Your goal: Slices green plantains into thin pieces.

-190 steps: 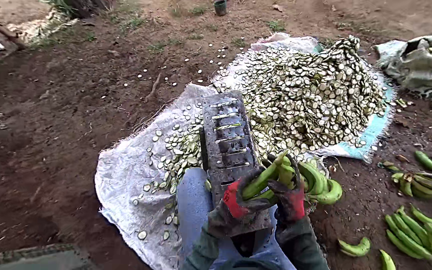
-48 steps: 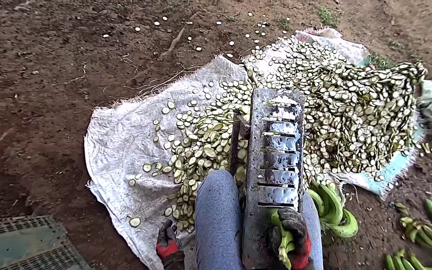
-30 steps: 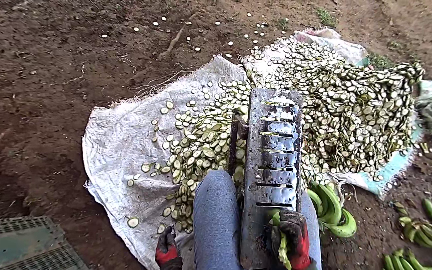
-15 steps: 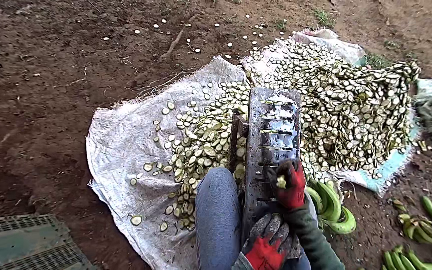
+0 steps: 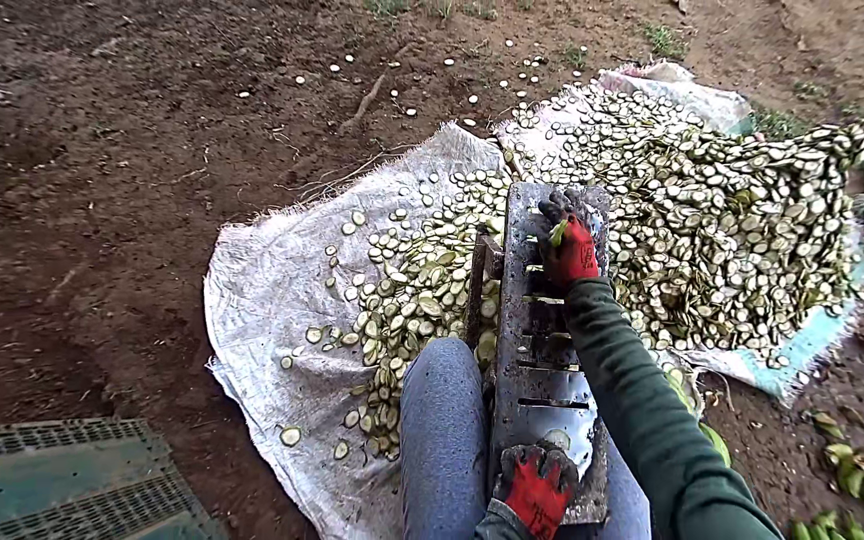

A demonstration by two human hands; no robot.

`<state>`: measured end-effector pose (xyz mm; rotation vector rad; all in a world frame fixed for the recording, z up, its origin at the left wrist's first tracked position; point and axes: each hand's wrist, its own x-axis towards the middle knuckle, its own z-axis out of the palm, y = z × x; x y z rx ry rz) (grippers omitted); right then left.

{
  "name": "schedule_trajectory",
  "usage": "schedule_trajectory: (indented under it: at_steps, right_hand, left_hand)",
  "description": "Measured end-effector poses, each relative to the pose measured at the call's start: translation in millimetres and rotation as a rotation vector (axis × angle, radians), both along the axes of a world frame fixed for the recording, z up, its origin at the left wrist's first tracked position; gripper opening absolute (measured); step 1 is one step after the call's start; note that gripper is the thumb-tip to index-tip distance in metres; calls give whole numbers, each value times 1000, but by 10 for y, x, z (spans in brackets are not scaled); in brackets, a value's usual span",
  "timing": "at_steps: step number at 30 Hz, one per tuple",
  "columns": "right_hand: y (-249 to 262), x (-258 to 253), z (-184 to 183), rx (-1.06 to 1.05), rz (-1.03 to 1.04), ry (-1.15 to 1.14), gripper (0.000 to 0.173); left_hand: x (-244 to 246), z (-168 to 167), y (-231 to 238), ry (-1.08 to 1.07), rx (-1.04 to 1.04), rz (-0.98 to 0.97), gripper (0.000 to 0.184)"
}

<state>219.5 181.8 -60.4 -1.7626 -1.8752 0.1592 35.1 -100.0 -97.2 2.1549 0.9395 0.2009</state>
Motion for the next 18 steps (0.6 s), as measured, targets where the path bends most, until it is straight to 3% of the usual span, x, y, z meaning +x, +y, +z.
schedule_trajectory:
  at_steps: [2,5,7,8,11,12,15,17,18]
  right_hand:
    - [-646,-42,-188,68,53,8,53]
    - [-2042,-143,-640,148,123,42,46]
    - [-2694,-230,-828,138,144,16,47]
    - [-2780,-237,-856,131,153,-21,49]
    - [-2045,-147,-571,100,174,-96,55]
    - [-1616,-77,-441,57,181,-132,57]
    - [-399,68,-128,-39,101,-232,61]
    - [98,85,-12,-67,-5,-228,60]
    - [183,63,16,-73,-33,-202,59]
  left_hand:
    - [-5,31,0,-29,-102,27,29]
    - [-70,8,-34,-76,-11,177,25]
    - [-180,-157,-40,-117,292,309,20]
    - [-234,-265,-27,-143,444,360,20]
    - [-257,-442,-4,-178,637,368,24]
    - [-208,-365,19,-119,566,267,28]
    - [63,-11,155,218,16,-110,52]
    - [137,-57,90,173,24,-76,43]
    - [105,-12,52,105,-76,-44,37]
